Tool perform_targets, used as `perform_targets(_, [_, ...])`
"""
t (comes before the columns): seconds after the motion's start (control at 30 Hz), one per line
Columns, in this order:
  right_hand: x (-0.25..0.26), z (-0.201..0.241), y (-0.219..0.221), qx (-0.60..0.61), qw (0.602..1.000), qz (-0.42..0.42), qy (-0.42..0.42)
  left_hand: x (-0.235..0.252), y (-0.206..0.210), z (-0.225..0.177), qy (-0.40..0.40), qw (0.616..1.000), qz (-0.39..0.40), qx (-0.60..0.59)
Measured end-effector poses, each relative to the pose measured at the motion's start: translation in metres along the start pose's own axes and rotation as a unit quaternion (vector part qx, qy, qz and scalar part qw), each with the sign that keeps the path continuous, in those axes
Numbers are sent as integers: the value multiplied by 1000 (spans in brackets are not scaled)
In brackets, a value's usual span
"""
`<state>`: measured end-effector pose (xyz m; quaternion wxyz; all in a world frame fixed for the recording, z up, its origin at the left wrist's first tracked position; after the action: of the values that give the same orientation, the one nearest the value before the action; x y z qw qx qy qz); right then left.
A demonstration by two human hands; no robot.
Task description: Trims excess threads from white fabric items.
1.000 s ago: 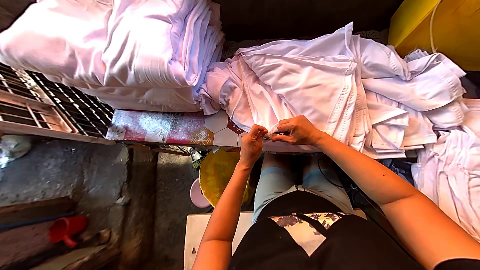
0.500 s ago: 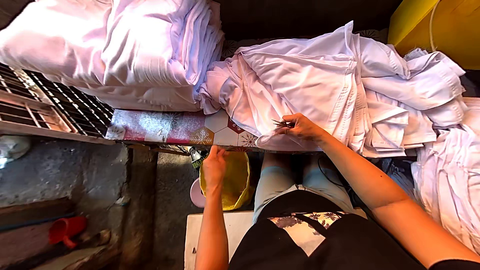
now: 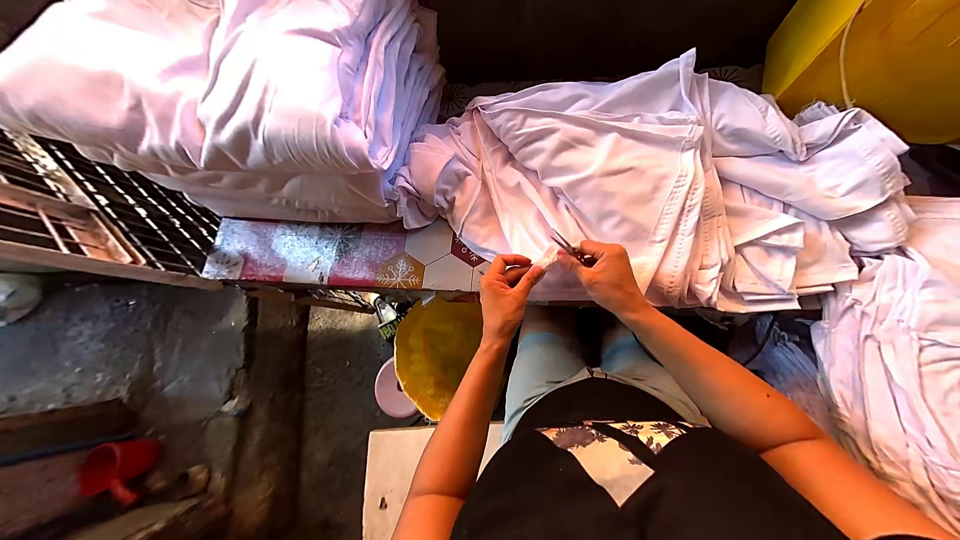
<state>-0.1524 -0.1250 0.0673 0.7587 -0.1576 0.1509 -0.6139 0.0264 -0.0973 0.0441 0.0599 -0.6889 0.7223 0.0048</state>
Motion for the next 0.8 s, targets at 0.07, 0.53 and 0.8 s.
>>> perform_targets(0.07, [-6, -3, 11, 27, 997, 41, 66, -4, 4, -3, 35, 998, -14, 51])
perform_targets(0.53, [-12, -13, 7, -121, 982, 66, -131, -2, -4, -3, -81, 989, -19, -120])
perform_targets(0.8, [-16, -7, 18, -141, 959, -71, -234, -2, -3, -8, -98, 984, -21, -145])
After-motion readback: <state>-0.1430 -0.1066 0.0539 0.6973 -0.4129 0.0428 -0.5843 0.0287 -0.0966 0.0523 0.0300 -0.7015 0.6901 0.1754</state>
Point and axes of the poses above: each hand's wrist, its own x-axis towards the middle knuckle, its own y-axis out of the palm, z = x × y, the point moved 6 cm from there along x, towards the middle knuckle, and after that the axes turned 8 degrees about z, right-handed, at the moved point
